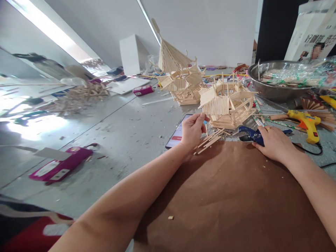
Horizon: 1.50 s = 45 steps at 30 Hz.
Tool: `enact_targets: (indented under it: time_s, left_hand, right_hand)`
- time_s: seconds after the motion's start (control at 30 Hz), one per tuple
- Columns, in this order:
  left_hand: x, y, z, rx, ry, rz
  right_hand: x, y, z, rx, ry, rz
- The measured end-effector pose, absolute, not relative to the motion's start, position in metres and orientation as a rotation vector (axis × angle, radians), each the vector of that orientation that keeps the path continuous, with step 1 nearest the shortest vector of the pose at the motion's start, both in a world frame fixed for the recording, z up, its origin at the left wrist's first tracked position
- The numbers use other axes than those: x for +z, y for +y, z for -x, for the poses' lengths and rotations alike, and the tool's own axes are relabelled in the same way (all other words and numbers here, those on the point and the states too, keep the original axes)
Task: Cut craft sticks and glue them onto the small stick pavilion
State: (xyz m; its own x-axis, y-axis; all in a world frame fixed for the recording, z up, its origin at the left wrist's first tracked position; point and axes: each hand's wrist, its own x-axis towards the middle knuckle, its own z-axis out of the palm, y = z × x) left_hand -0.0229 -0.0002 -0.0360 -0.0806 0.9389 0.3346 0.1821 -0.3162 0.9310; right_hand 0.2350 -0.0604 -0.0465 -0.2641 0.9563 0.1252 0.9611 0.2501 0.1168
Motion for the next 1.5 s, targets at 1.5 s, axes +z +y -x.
enact_targets:
  time_s: [1.5]
  left_hand:
    - [-0.027, -0.048, -0.006, 1.127, 0.874, -1.720]
  right_hand:
    - [-0.017, -0.086, -0.196, 0.036, -2.114, 1.644]
